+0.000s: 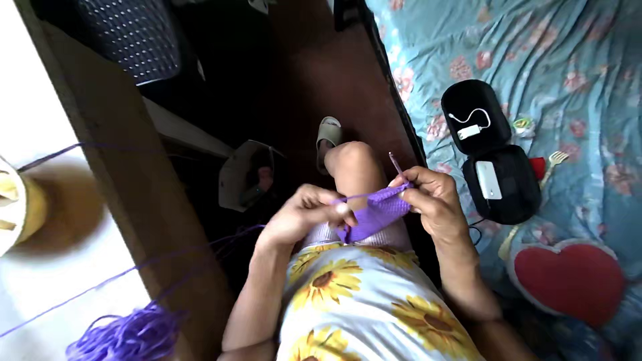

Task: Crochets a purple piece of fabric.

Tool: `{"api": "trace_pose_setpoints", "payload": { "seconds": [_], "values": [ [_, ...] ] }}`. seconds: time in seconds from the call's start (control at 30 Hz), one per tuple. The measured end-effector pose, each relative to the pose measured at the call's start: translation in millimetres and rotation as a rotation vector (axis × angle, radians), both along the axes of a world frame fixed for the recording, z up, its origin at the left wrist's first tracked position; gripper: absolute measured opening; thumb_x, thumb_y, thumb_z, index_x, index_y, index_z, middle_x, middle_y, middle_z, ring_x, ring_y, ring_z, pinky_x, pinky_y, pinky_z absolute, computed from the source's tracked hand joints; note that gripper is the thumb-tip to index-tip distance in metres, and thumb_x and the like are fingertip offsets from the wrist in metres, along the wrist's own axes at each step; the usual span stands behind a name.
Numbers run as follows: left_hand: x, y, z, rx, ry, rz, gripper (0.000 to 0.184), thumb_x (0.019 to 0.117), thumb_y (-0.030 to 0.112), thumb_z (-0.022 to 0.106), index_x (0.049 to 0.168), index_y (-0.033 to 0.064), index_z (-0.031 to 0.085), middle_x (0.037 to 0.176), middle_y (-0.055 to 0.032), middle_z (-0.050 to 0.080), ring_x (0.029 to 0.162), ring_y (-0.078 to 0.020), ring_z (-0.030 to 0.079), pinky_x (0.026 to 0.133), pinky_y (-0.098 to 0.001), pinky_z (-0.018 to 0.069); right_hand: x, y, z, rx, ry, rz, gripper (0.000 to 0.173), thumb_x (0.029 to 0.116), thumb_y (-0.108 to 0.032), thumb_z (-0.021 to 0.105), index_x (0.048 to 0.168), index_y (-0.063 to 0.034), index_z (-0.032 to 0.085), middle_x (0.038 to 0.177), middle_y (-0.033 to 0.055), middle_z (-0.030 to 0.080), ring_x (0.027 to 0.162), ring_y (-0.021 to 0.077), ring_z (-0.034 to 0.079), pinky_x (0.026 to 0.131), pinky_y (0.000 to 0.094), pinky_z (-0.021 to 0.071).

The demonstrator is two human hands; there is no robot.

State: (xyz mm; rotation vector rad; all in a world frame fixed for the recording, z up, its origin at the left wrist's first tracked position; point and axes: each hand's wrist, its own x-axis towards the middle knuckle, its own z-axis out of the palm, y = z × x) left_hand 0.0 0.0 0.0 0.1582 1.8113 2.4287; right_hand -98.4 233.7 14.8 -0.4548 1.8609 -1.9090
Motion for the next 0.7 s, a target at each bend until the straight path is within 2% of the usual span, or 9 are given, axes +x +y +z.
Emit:
{"api": "trace_pose_setpoints", "payload": {
  "seconds": [0.03, 0.1, 0.2, 0.27, 0.33, 0.4, 0.47, 0.6, 0.7],
  "values": [
    [-2, 2, 0, 0.185, 0.015, 0.063, 0.03, 0.0997, 0.043, 0.061, 0.09, 0.0205, 0.078, 0.087, 0.0106, 0.072, 0.081, 0.0006, 0.066, 0.074, -0.02, 0.0555, 4, -2, -1, -0.023, -0.025, 0.014, 0.022, 0.0837, 0.003, 0.06, 0.094, -0.0107, 0.074, 0.079, -0.0064, 0.069, 0.053, -0.0054, 0.048, 0.047, 0.0121, 0.0388],
    [-10, 12, -1, 0.289, 0.004, 0.23, 0.035, 0.1027, 0.043, 0.056, 0.118, 0.0176, 0.075, 0.108, 0.003, 0.072, 0.097, -0.0101, 0.068, 0.087, -0.0303, 0.0568, 14, -8, -3, -0.081, -0.068, 0.026, 0.021, 0.0837, 0.003, 0.061, 0.094, -0.0104, 0.074, 0.083, -0.0047, 0.071, 0.058, -0.0045, 0.053, 0.05, 0.0125, 0.0424],
    [-16, 30, -4, 0.179, -0.082, 0.229, 0.063, 0.103, 0.04, 0.054, 0.159, 0.0215, 0.033, 0.13, -0.0005, 0.065, 0.107, -0.0136, 0.067, 0.09, -0.0321, 0.0576, 22, -16, -3, -0.139, -0.099, -0.006, 0.023, 0.0856, 0.004, 0.062, 0.1, -0.0087, 0.074, 0.085, -0.0041, 0.071, 0.058, -0.0044, 0.052, 0.05, 0.0121, 0.0413],
    [-14, 39, -6, 0.128, -0.099, 0.172, 0.1, 0.0895, 0.043, 0.075, 0.164, 0.026, 0.01, 0.131, -0.0003, 0.064, 0.105, -0.0135, 0.068, 0.088, -0.0302, 0.0591, 22, -16, -2, -0.118, -0.093, -0.032, 0.026, 0.0873, 0.003, 0.062, 0.108, -0.009, 0.071, 0.085, -0.0041, 0.07, 0.057, -0.0037, 0.05, 0.05, 0.0124, 0.0401],
    [-14, 48, -4, 0.131, -0.117, 0.201, 0.116, 0.0805, 0.017, 0.081, 0.164, 0.0266, 0.001, 0.128, -0.0027, 0.063, 0.101, -0.0153, 0.069, 0.086, -0.0305, 0.0608, 22, -15, 0, -0.081, -0.056, -0.027, 0.029, 0.09, 0.002, 0.061, 0.117, -0.0082, 0.067, 0.091, -0.003, 0.07, 0.061, -0.0025, 0.053, 0.052, 0.013, 0.0417],
    [-17, 56, 2, 0.12, -0.156, 0.298, 0.117, 0.0779, -0.003, 0.076, 0.163, 0.0252, 0.001, 0.116, -0.0029, 0.068, 0.089, -0.0137, 0.071, 0.077, -0.0288, 0.0617, 24, -14, 2, -0.029, -0.006, 0.001, 0.031, 0.0923, 0.001, 0.059, 0.122, -0.006, 0.065, 0.099, -0.0013, 0.07, 0.073, -0.0003, 0.061, 0.061, 0.0145, 0.0497],
    [-19, 59, 5, 0.106, -0.168, 0.381, 0.115, 0.0793, -0.009, 0.072, 0.163, 0.0239, 0.001, 0.104, -0.003, 0.071, 0.083, -0.0122, 0.071, 0.073, -0.0272, 0.0614, 26, -13, 2, 0.042, 0.08, 0.016, 0.029, 0.0945, 0.0, 0.058, 0.123, -0.0029, 0.065, 0.106, 0.0013, 0.071, 0.086, 0.0031, 0.067, 0.074, 0.0187, 0.0567],
    [-21, 61, 9, 0.064, -0.147, 0.477, 0.112, 0.081, -0.011, 0.069, 0.164, 0.0224, 0.002, 0.088, -0.0025, 0.072, 0.075, -0.0112, 0.071, 0.07, -0.025, 0.0608, 26, -7, -8, 0.219, 0.399, -0.035, 0.022, 0.0966, -0.004, 0.057, 0.114, 0.0007, 0.069, 0.1, 0.0047, 0.068, 0.082, 0.002, 0.065, 0.073, 0.0171, 0.0573],
    [-20, 67, 8, -0.035, -0.082, 0.557, 0.111, 0.0799, -0.012, 0.069, 0.164, 0.0181, 0.003, 0.088, 0.0004, 0.073, 0.074, -0.0085, 0.071, 0.071, -0.0249, 0.0616, 24, -4, -16, 0.299, 0.661, -0.077, 0.017, 0.0976, -0.006, 0.059, 0.105, 0.0007, 0.073, 0.091, 0.0073, 0.07, 0.081, 0.0035, 0.065, 0.074, 0.0158, 0.0552]
  ]
}}
